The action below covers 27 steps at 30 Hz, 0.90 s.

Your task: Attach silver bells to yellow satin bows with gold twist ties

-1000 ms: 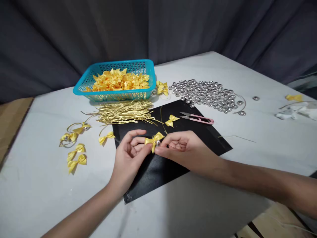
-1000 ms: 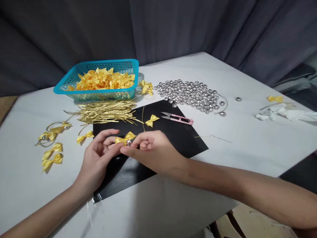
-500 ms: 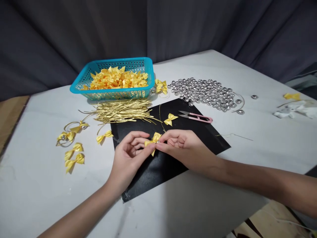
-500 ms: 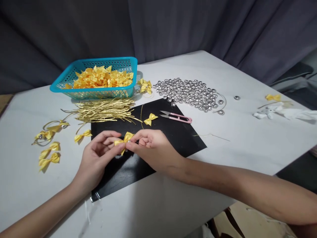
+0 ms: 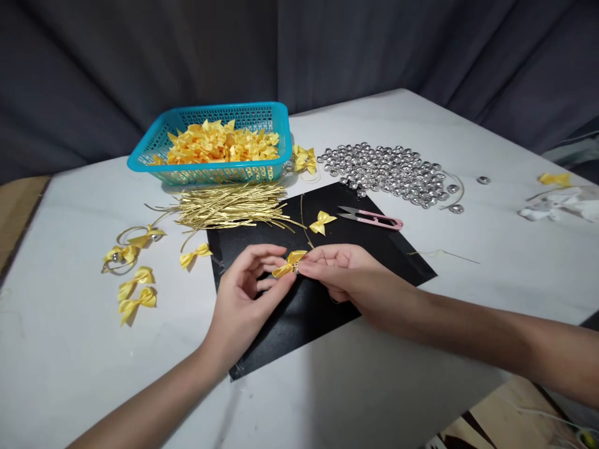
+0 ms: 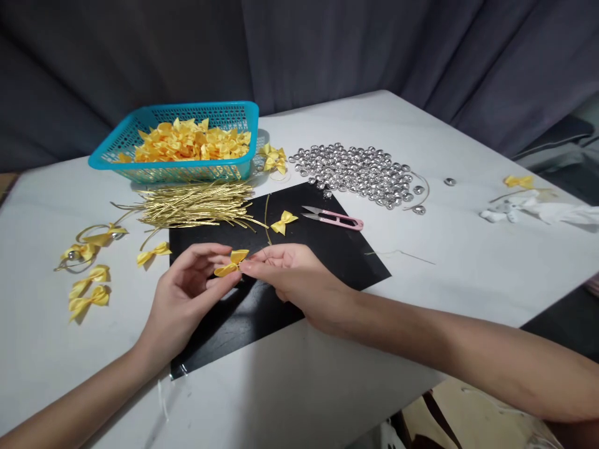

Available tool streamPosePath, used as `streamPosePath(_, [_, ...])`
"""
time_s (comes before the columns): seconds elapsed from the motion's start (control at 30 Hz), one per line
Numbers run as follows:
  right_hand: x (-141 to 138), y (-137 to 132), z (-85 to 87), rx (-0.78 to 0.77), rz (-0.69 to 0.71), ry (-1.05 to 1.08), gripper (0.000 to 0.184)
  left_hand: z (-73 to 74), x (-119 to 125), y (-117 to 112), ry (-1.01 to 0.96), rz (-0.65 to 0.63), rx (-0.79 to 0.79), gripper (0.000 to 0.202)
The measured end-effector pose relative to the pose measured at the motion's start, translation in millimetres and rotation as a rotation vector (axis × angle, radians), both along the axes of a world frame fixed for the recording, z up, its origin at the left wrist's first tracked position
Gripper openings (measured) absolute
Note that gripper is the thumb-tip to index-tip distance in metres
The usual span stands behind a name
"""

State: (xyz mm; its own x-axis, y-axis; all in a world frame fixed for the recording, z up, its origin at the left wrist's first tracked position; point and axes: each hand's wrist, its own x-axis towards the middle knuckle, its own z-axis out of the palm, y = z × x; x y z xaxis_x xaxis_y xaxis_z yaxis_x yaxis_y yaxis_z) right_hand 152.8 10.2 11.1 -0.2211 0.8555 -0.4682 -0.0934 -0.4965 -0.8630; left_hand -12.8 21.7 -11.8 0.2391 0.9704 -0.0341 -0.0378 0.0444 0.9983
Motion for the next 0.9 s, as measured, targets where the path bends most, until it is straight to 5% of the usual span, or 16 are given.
streamPosePath(0.37, [1.6, 2.6, -1.2, -0.005, 0.060, -0.043, 0.025, -0.3, -0.6, 0.7, 0.023, -0.074, 0.036, 0.013])
streamPosePath(0.57, [19.1, 8.1, 12.4, -0.045, -0.249, 0.104, 0.024, 0.0, -0.5, 2.6, 0.047, 0.054, -0.052, 0.015])
streamPosePath(0.73, [38.7, 5.6, 50.3, 0.293, -0.482, -0.064, 0.025, 2.5, -1.3, 2.3, 0.036, 0.064, -0.100, 0.016])
streamPosePath(0.9, [48.9, 1.3, 74.3, 0.620, -0.346, -0.386, 0.021, 3.0, -1.4, 1.2, 0.061, 0.040, -0.074, 0.013])
